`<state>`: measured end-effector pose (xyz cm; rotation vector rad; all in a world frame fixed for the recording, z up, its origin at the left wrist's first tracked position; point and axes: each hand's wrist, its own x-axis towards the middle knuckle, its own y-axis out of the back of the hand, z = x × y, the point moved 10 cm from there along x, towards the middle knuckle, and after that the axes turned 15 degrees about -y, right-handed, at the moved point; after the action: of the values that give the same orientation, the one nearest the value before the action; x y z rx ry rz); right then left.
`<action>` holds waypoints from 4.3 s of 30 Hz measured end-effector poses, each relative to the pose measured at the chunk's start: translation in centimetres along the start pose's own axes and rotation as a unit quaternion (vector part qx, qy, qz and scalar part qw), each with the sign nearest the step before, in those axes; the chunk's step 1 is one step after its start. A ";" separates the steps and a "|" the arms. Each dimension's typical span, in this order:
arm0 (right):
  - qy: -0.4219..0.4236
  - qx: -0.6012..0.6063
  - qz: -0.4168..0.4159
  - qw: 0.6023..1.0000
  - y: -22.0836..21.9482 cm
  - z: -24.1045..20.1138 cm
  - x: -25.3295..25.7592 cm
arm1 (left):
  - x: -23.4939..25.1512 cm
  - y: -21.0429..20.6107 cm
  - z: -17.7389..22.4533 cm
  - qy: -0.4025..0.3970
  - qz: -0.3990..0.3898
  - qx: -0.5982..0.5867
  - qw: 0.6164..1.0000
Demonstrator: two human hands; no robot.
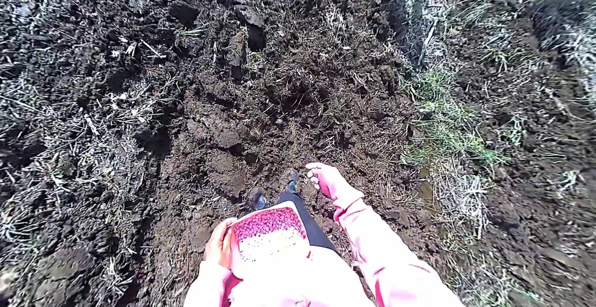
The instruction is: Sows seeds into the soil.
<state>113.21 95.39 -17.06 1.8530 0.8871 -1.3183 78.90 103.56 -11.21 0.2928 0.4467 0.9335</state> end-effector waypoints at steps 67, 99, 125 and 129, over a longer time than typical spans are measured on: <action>0.005 0.246 0.078 0.966 39.0 -15.4 10.0 | 37.5 -33.4 32.8 -0.128 -0.275 0.069 0.950; 0.128 -0.009 0.017 0.992 13.4 -51.6 11.2 | 53.1 -13.9 22.8 -0.045 -0.172 0.045 0.983; -0.022 0.139 0.101 0.985 8.1 -59.3 8.3 | 71.5 5.0 27.0 -0.043 -0.177 0.021 0.983; 0.049 0.154 0.118 0.980 9.7 -64.0 7.0 | 73.2 4.9 28.5 -0.075 -0.177 0.032 0.981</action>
<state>154.39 144.69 -6.37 2.2006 0.5094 -1.2789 127.05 165.12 -1.95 0.3273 0.3739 0.5465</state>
